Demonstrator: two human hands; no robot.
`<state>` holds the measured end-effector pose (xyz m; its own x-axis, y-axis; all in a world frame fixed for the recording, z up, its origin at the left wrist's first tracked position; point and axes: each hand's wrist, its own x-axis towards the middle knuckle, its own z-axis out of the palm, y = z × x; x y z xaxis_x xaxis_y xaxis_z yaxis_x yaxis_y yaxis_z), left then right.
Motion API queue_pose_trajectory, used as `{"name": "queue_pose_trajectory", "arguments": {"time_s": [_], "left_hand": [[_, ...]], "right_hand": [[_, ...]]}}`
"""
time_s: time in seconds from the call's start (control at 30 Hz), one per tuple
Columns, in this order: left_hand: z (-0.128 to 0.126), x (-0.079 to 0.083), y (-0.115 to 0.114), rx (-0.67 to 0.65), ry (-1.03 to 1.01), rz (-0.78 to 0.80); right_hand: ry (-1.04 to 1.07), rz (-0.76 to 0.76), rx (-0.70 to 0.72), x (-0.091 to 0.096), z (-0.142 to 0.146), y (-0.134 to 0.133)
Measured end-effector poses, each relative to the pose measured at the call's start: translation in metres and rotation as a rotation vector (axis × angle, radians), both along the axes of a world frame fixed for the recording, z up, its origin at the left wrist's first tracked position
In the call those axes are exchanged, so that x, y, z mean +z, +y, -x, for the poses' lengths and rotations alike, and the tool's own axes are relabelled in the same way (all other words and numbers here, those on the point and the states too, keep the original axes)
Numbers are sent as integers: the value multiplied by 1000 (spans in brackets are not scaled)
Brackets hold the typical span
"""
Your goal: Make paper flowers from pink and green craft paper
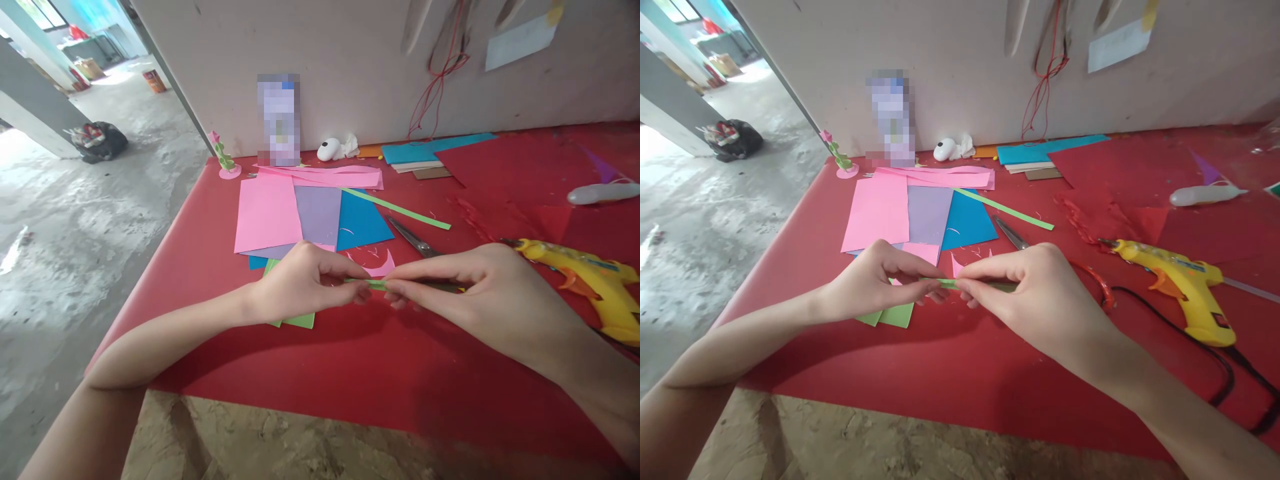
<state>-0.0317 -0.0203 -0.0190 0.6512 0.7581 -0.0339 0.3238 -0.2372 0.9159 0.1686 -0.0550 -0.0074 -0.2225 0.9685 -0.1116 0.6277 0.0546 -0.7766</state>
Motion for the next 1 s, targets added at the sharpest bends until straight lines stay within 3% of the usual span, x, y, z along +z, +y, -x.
{"name": "queue_pose_trajectory", "arguments": {"time_s": [0.17,0.47,0.77,1.0], "left_hand": [[-1,-2,-1,9,37,-70],[0,-1,-3,7,32,-118],[1,4,-7,24,24,-230],[2,4,-6,21,-1,-229]], "right_hand": [[28,-24,2,-2,4,-3],[1,-240,15,-15,6,-2],[40,-234,69,-8,5,-2],[18,-252,89,-7,4,1]]}}
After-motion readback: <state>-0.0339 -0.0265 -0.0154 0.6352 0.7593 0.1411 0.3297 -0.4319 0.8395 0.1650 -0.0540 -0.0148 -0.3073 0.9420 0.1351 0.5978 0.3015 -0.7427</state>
